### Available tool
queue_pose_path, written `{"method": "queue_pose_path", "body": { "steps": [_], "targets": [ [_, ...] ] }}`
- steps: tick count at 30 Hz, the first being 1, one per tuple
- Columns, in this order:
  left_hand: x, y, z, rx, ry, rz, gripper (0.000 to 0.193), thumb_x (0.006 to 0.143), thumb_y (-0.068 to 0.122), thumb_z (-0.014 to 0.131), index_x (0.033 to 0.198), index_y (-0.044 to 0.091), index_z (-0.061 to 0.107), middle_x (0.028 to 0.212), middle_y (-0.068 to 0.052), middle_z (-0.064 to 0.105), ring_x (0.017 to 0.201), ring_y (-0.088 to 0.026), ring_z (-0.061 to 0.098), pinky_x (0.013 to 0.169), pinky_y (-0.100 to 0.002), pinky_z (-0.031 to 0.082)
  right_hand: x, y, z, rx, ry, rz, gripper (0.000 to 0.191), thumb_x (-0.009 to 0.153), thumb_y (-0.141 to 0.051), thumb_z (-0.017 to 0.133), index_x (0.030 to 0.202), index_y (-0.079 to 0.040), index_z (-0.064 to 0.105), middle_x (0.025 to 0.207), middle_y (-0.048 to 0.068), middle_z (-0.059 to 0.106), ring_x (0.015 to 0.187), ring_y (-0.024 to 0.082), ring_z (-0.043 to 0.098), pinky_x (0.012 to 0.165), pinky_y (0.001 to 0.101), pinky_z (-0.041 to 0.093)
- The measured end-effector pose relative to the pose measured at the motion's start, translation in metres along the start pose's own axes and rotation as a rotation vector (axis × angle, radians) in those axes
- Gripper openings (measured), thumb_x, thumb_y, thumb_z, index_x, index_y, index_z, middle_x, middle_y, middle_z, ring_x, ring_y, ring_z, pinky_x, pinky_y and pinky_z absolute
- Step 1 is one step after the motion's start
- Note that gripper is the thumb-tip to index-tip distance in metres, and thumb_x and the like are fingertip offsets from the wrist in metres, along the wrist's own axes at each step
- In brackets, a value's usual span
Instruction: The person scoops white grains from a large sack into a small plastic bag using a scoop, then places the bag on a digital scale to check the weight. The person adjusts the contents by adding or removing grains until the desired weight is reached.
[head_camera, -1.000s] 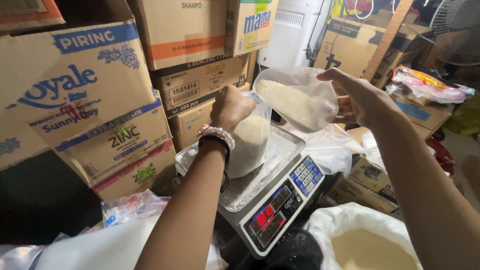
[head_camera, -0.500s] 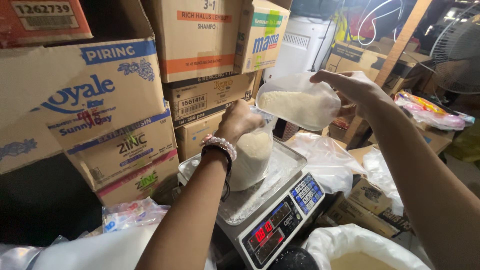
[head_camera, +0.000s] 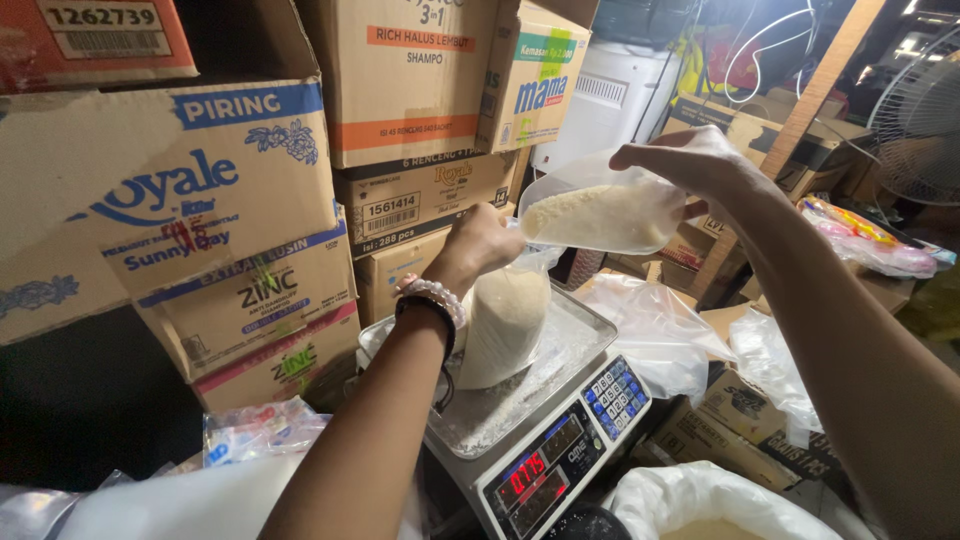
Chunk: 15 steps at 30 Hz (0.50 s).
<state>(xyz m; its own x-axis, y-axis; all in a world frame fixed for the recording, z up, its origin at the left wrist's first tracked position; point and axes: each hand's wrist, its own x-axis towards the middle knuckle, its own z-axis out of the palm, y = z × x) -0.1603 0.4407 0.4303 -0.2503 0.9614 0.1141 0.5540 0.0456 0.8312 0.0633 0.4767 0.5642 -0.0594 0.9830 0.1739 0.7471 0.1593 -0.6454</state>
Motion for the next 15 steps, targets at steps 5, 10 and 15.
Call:
{"method": "queue_pose_path", "body": {
  "steps": [5,10,15],
  "targets": [
    [0.002,-0.002,-0.006,-0.027,0.04,0.109,0.032,0.077,0.025,0.076,0.087,-0.005,0.075,0.09,-0.021,0.075,0.085,-0.024,0.074,0.082,-0.037,0.056,0.006,-0.004,0.002,-0.062,0.02,-0.019,0.059,0.067,-0.046,0.085,0.118,-0.016,0.077,0.111,0.012,0.075,0.09,0.027,0.074,0.073,0.0378,0.062],
    [0.004,-0.006,-0.005,-0.041,0.058,0.151,0.027,0.077,0.024,0.074,0.08,-0.003,0.076,0.084,-0.019,0.076,0.081,-0.023,0.074,0.078,-0.037,0.056,0.011,-0.006,0.002,-0.131,0.026,-0.06,0.057,0.065,-0.048,0.086,0.111,-0.017,0.08,0.107,0.012,0.076,0.087,0.026,0.075,0.069,0.0373,0.063],
    [0.006,-0.008,-0.005,-0.064,0.055,0.13,0.026,0.077,0.022,0.073,0.073,-0.004,0.071,0.079,-0.017,0.073,0.077,-0.022,0.07,0.076,-0.036,0.055,0.012,-0.008,0.001,-0.202,0.03,-0.118,0.055,0.065,-0.051,0.083,0.108,-0.017,0.081,0.101,0.012,0.078,0.082,0.024,0.076,0.067,0.0373,0.063]
  ]
}}
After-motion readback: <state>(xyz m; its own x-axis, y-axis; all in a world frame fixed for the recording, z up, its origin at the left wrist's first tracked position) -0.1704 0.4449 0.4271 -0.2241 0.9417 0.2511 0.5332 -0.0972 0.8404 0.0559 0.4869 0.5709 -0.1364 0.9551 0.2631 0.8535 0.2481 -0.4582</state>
